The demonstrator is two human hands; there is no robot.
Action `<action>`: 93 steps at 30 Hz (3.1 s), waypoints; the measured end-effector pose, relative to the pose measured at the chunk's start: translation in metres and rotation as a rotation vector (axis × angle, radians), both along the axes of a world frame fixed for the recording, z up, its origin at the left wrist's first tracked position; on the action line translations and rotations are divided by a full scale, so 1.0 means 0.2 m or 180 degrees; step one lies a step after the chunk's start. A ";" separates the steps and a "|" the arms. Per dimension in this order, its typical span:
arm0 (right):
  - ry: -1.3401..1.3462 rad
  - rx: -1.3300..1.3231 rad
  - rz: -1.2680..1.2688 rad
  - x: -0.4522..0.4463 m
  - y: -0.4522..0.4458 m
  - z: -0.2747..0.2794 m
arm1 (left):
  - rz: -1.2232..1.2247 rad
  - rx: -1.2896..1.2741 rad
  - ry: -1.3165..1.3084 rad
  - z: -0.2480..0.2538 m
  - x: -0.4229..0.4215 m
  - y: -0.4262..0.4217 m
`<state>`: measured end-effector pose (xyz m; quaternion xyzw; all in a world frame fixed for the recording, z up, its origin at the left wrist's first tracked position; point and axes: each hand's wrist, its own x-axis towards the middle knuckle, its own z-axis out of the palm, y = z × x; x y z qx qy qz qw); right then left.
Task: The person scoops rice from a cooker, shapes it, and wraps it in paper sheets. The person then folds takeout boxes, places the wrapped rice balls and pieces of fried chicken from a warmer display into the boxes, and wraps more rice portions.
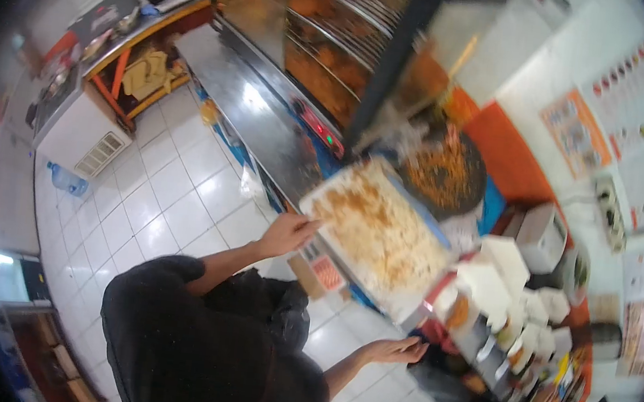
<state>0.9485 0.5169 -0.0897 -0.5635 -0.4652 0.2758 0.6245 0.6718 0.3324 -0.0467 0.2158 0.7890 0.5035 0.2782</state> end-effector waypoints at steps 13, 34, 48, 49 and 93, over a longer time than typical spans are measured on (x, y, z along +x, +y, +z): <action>-0.0281 0.0748 0.2473 -1.51 -0.79 0.45 | 0.1959 0.1427 0.0476 -0.04 -1.06 -1.10; 0.0264 0.2784 0.3262 -4.00 -1.17 2.00 | 0.2952 -0.1457 0.0340 -1.55 -1.71 -2.58; 0.0348 0.2907 0.2830 -4.17 -1.19 2.08 | 0.3198 -0.1233 -0.1032 -1.48 -2.44 -2.74; 0.0363 0.2819 0.2802 -4.17 -1.20 2.09 | 0.3084 -0.1077 -0.1033 -1.43 -2.56 -2.71; 0.1050 0.2542 0.2903 -4.17 -1.27 2.12 | 0.2048 -0.0938 -0.0664 -1.40 -2.92 -2.86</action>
